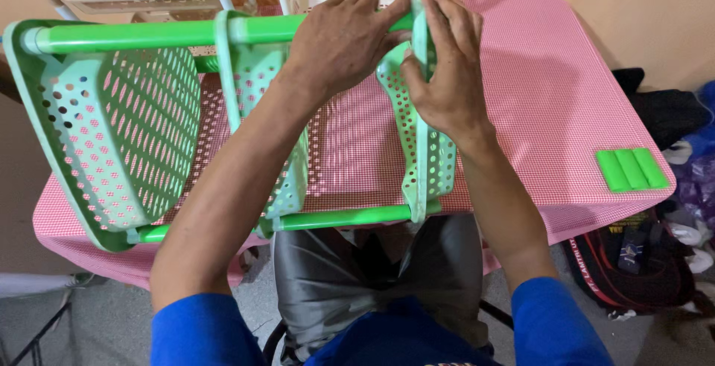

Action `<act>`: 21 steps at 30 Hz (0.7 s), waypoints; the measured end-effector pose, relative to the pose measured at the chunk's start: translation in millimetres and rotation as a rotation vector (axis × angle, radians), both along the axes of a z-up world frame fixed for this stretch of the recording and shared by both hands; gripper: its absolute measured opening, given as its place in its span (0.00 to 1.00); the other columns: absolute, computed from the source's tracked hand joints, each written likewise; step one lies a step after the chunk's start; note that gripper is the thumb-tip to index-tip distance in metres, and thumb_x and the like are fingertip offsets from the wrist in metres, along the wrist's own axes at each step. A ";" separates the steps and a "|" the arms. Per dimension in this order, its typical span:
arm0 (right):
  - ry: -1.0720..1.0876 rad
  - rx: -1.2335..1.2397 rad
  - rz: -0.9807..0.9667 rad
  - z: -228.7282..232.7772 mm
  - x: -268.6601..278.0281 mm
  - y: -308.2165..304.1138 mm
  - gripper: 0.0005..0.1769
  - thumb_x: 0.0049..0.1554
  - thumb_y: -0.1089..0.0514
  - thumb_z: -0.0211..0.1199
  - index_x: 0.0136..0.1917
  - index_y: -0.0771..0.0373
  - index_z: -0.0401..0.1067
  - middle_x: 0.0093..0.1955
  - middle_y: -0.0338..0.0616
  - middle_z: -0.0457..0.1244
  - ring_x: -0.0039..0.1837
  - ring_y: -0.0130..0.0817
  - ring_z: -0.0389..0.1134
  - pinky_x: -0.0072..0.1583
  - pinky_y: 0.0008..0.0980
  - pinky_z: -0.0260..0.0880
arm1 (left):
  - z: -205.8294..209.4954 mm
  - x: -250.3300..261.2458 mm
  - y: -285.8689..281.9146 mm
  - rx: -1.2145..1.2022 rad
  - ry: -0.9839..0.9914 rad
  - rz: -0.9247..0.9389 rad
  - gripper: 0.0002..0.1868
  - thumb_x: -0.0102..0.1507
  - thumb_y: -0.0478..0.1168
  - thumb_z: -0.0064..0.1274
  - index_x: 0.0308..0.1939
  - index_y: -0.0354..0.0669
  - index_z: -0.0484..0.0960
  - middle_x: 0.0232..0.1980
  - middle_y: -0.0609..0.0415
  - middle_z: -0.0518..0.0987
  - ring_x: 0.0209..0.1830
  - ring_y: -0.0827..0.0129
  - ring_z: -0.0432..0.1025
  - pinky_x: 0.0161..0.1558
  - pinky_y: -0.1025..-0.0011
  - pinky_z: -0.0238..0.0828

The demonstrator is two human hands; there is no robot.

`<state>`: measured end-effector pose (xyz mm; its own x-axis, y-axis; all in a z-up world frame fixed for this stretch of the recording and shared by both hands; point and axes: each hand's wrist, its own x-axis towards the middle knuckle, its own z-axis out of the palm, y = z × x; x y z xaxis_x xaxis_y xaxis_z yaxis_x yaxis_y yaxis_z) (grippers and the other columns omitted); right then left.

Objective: The person disassembles a green plastic corner shelf unit on a table. They remove several green plastic end caps from the frame rods and detach one triangular shelf basket, placing the parts on the table.

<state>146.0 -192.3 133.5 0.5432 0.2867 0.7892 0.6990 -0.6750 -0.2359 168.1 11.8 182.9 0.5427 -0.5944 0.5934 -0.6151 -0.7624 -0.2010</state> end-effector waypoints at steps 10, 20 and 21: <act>0.013 0.023 0.007 1.9 -2.3 -8.4 0.38 0.60 0.60 0.66 0.80 0.69 0.58 0.78 0.54 0.54 0.79 0.52 0.52 0.80 0.50 0.55 | -3.3 0.3 -8.6 -0.050 -0.032 0.020 0.26 0.73 0.60 0.46 0.61 0.44 0.74 0.46 0.45 0.81 0.44 0.52 0.78 0.44 0.54 0.74; -0.008 0.047 0.010 1.0 -4.9 -9.4 0.38 0.58 0.60 0.68 0.78 0.66 0.59 0.77 0.53 0.55 0.78 0.50 0.53 0.80 0.49 0.56 | 21.3 -6.8 -4.4 -0.013 0.167 0.054 0.29 0.68 0.63 0.51 0.53 0.39 0.78 0.43 0.44 0.83 0.40 0.49 0.79 0.39 0.49 0.72; -0.013 0.047 0.008 1.6 -5.2 -10.3 0.38 0.58 0.60 0.68 0.78 0.66 0.59 0.77 0.52 0.55 0.78 0.50 0.53 0.80 0.49 0.56 | 23.6 -8.1 -4.3 -0.014 0.190 0.054 0.29 0.68 0.63 0.51 0.53 0.39 0.78 0.43 0.44 0.83 0.39 0.48 0.79 0.37 0.48 0.71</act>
<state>140.8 -202.6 135.1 0.5310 0.2536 0.8085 0.7073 -0.6581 -0.2581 160.0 7.5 206.5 0.6765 -0.5538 0.4854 -0.5995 -0.7970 -0.0739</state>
